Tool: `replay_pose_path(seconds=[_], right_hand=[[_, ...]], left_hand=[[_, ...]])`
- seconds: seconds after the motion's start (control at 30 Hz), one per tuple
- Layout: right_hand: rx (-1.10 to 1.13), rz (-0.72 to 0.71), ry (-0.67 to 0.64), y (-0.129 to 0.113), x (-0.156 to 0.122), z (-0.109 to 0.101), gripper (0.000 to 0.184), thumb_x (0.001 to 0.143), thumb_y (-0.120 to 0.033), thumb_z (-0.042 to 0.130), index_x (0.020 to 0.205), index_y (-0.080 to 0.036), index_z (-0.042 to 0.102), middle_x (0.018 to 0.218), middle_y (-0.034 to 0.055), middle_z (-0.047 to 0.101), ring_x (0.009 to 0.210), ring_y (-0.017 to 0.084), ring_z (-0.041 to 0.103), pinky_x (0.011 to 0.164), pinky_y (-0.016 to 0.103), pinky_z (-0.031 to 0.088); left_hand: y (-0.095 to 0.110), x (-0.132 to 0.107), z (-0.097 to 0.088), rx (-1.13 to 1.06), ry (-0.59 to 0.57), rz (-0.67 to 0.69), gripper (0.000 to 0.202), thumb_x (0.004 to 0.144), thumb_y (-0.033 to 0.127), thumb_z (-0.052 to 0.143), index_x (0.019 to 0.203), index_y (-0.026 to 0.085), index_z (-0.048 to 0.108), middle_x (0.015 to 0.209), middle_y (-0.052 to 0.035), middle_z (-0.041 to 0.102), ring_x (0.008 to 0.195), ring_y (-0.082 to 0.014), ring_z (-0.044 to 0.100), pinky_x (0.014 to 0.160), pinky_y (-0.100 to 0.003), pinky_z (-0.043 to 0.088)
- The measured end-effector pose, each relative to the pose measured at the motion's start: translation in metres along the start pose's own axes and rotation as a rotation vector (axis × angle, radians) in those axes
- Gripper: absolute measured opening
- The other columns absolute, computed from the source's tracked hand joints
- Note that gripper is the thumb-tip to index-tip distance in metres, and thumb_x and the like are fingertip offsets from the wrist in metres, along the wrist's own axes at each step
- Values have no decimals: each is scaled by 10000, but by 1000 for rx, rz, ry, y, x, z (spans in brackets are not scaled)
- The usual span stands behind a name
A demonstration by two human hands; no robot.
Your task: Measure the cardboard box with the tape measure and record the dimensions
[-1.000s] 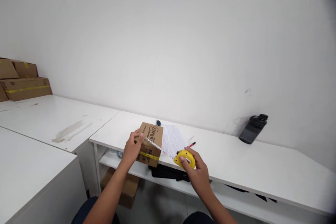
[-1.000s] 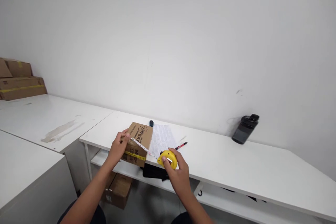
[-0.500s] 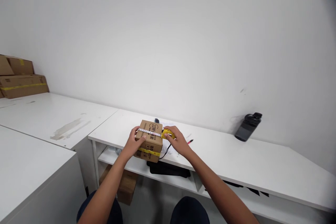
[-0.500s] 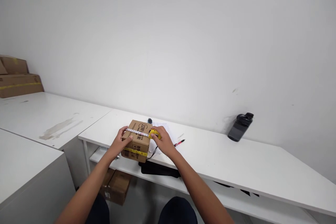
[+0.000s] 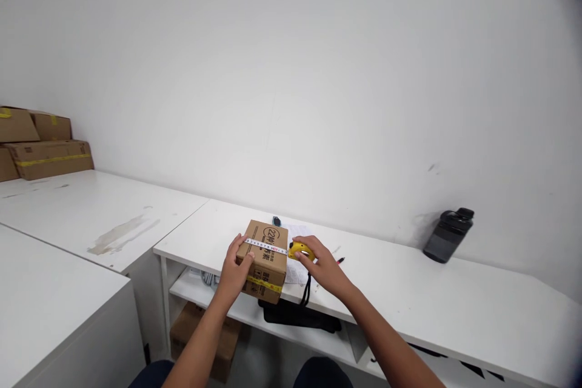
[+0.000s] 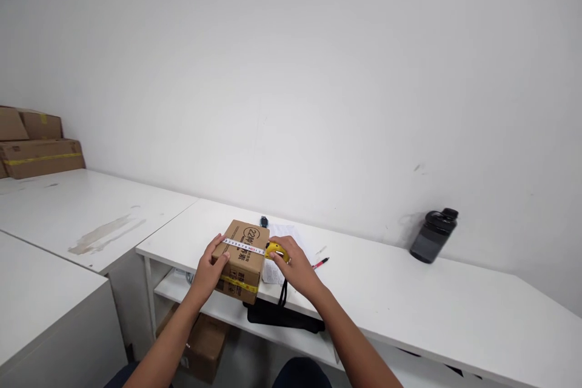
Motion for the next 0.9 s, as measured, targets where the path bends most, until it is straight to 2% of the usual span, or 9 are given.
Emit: replay_pose_path(seconds=[0.17, 0.27, 0.33, 0.43, 0.5, 0.57, 0.63, 0.7, 0.9], right_hand=[[-49, -10, -32, 3, -5, -2, 330, 944, -391, 492, 1241, -278, 578, 1176, 72, 634, 1097, 234, 596, 940, 426, 497], [-77, -56, 52, -10, -5, -12, 338, 929, -410, 530, 1229, -270, 597, 1173, 72, 652, 1087, 239, 608, 930, 419, 502], [-98, -63, 202, -19, -4, -25, 340, 910, -425, 567, 1197, -250, 618, 1150, 77, 665, 1065, 240, 622, 922, 406, 506], [-199, -17, 434, -29, -3, -38, 332, 901, -429, 576, 1156, -227, 638, 1086, 84, 674, 990, 233, 646, 861, 372, 528], [-315, -6, 468, -34, 1, -30, 331, 917, -416, 537, 1164, -222, 640, 1055, 88, 667, 939, 224, 652, 783, 338, 539], [-422, 3, 417, -35, 7, -12, 334, 936, -390, 490, 1184, -218, 633, 1029, 89, 659, 879, 216, 656, 687, 306, 533], [-506, 26, 351, -32, 12, 7, 330, 943, -351, 459, 1189, -211, 629, 983, 86, 650, 808, 209, 653, 605, 286, 505], [-557, 41, 321, -28, 15, 20, 312, 936, -313, 453, 1169, -208, 632, 937, 78, 638, 755, 201, 643, 568, 273, 478], [-558, -21, 315, -22, 16, 25, 280, 911, -279, 465, 1115, -208, 642, 941, 72, 635, 768, 191, 638, 575, 252, 453]], left_hand=[[3, -2, -1, 34, -69, -47, 482, 875, 383, 547, 1347, 281, 544, 1356, -76, 588, 1208, -271, 575, 974, -410, 491], [3, -3, 2, 80, -81, -80, 575, 887, 470, 537, 1436, 327, 438, 1379, -61, 579, 1204, -279, 586, 948, -403, 503], [4, -6, 8, 167, -58, -68, 642, 890, 521, 521, 1481, 326, 362, 1444, -69, 517, 1277, -302, 528, 997, -437, 468], [9, -14, 24, 310, 26, -2, 679, 890, 567, 491, 1488, 277, 353, 1558, -104, 343, 1377, -346, 401, 1038, -497, 422], [14, -20, 33, 377, 125, 79, 679, 894, 564, 484, 1482, 247, 363, 1610, -122, 193, 1421, -366, 315, 1046, -528, 402], [19, -25, 43, 444, 199, 205, 646, 910, 517, 483, 1473, 219, 376, 1621, -132, 133, 1458, -363, 222, 1083, -550, 350], [21, -28, 56, 505, 186, 357, 572, 936, 431, 465, 1453, 193, 405, 1596, -139, 237, 1472, -335, 190, 1120, -552, 295], [18, -29, 66, 549, 132, 464, 499, 950, 354, 448, 1423, 195, 444, 1535, -133, 379, 1458, -310, 246, 1132, -547, 280], [12, -29, 68, 581, 160, 589, 418, 934, 291, 463, 1337, 186, 505, 1423, -125, 521, 1403, -300, 358, 1109, -512, 322]])
Point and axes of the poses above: each hand's wrist, its own x-axis towards the middle knuckle, its own z-axis out of the palm, y = z × x, the point moved 7 cm from there along x, towards the middle knuckle
